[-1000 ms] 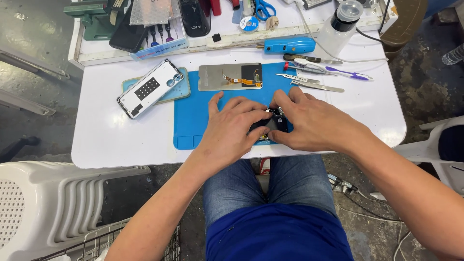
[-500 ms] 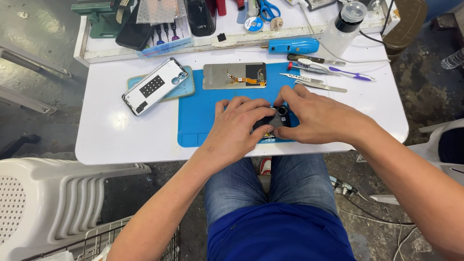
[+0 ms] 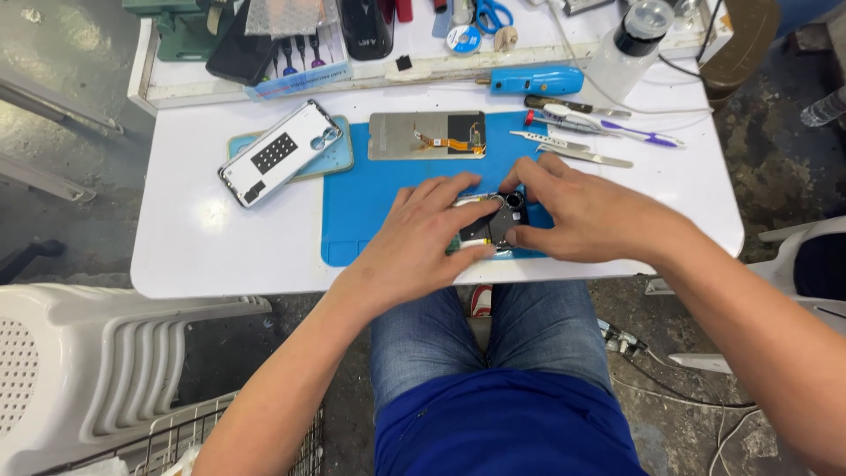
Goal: The person uses a screwdriver to remove screws from the back of a disassembled smartphone. They then use a metal prying tool to separate the screen from the phone's frame and lift the screen off.
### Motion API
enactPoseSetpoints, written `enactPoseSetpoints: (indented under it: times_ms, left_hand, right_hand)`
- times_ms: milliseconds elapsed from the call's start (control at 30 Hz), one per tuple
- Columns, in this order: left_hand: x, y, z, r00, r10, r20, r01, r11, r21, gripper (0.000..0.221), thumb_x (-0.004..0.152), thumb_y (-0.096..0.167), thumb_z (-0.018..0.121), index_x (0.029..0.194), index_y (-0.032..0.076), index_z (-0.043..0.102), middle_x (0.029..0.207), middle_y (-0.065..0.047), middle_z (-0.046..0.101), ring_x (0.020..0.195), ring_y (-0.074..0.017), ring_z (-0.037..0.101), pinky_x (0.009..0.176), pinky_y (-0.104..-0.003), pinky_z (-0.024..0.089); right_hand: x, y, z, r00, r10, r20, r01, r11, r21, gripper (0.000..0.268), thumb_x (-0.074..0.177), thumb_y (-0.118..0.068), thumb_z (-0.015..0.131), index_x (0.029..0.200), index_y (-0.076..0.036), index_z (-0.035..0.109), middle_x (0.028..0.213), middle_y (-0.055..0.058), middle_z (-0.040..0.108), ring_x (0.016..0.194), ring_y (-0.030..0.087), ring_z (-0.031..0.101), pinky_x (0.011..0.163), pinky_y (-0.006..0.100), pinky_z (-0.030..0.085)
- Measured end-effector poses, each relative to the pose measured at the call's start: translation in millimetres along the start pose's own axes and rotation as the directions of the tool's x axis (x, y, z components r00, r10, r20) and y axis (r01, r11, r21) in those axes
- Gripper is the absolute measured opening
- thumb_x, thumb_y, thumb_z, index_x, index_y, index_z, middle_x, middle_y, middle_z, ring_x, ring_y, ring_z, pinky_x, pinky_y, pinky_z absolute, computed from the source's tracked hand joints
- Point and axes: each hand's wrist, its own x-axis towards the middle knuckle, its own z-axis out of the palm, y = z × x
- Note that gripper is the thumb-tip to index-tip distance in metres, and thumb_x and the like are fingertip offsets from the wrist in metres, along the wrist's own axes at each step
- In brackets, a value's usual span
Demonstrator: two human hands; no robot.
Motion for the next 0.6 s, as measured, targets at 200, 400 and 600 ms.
enactPoseSetpoints:
  times_ms: [200,400,600]
  left_hand:
    - [0.1,-3.8,6.8,0.997,0.037,-0.072,-0.039,0.999,-0.023,0.070,0.095,0.022,0.075,0.154,0.004,0.043,0.130,-0.022,0.059,0.131,-0.0445,0.047,0.109,-0.064,0.030]
    - [1.8,6.6,5.5,0.993,0.019,-0.119,-0.007,0.995,0.104,0.082,0.092,0.026,0.078,0.159,0.009,0.036,0.132,-0.017,0.060,0.120,-0.0402,0.059,0.096,-0.054,0.045]
    - [24.3,7.1,-3.2,0.979,-0.134,-0.152,0.119,0.987,-0.106,0.025,0.099,0.019,0.060,0.115,0.010,0.077,0.092,-0.010,0.075,0.082,-0.0318,0.072,0.069,-0.044,0.055]
  right_hand:
    - [-16.1,-8.4,6.2,0.974,0.014,-0.226,0.013,0.993,0.116,0.070,0.086,-0.034,0.077,0.145,-0.008,0.051,0.116,0.022,0.060,0.103,0.048,0.071,0.084,0.058,0.059]
    - [-15.0,8.1,38.8,0.913,-0.048,-0.405,0.117,0.982,0.147,0.063,0.084,-0.031,0.081,0.139,-0.009,0.058,0.104,0.017,0.067,0.092,0.037,0.070,0.087,0.051,0.054]
    - [-17.2,15.5,60.4,0.866,-0.070,-0.495,0.167,0.974,0.155,0.054,0.087,-0.024,0.080,0.133,-0.012,0.055,0.092,0.013,0.068,0.081,0.032,0.069,0.081,0.044,0.052]
